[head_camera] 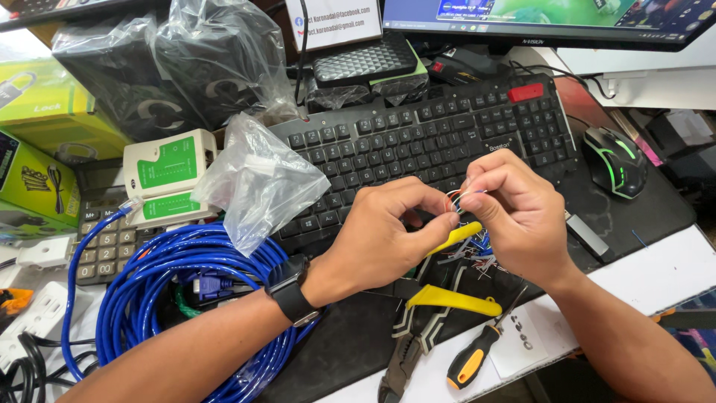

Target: The person works at a desk with a coiled blue Ethernet cable. They fit an RJ45 connector on the cable end, strip the outer jacket with a stripping tool, then untwist and separate the colored inner wires and arrange them in order by hand.

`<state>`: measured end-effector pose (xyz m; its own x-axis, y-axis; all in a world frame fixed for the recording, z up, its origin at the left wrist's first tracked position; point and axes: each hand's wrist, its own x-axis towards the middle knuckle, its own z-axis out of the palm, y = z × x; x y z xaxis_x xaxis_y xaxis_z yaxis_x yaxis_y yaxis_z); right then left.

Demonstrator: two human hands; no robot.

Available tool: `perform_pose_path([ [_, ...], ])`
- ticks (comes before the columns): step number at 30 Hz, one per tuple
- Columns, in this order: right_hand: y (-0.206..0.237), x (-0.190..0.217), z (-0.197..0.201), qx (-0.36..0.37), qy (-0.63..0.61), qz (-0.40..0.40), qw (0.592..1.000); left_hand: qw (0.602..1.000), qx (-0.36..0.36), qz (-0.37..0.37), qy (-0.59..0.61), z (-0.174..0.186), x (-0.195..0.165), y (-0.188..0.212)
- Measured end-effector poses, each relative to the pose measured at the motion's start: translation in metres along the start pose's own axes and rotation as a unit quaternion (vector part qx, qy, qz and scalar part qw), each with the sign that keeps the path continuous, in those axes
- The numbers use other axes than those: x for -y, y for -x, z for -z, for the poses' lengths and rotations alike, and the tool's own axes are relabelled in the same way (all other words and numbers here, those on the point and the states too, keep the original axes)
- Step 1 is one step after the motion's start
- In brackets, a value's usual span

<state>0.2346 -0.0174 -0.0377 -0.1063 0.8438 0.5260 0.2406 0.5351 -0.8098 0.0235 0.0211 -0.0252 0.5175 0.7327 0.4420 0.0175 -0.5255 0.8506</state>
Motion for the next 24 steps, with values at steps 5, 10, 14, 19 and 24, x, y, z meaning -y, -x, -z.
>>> perform_pose_path([
  [5, -0.003, 0.002, 0.004, 0.039, -0.04, -0.007, 0.998, 0.993, -0.019, 0.092, 0.067, -0.003, 0.001, 0.001],
  [10, -0.003, 0.01, 0.004, 0.037, 0.003, 0.002, 0.999, 0.989, -0.023, 0.092, 0.115, -0.001, 0.004, 0.001],
  [14, -0.002, 0.014, 0.0, 0.029, 0.113, 0.075, 0.99, 0.978, -0.034, 0.132, 0.159, -0.002, 0.01, -0.001],
  [19, 0.002, 0.014, -0.008, 0.065, 0.144, 0.178, 0.971, 0.978, -0.032, 0.124, 0.163, -0.005, 0.013, 0.001],
  [24, 0.004, 0.011, -0.006, 0.025, 0.071, 0.077, 0.994, 0.976, -0.002, 0.12, 0.18, 0.001, 0.014, -0.004],
])
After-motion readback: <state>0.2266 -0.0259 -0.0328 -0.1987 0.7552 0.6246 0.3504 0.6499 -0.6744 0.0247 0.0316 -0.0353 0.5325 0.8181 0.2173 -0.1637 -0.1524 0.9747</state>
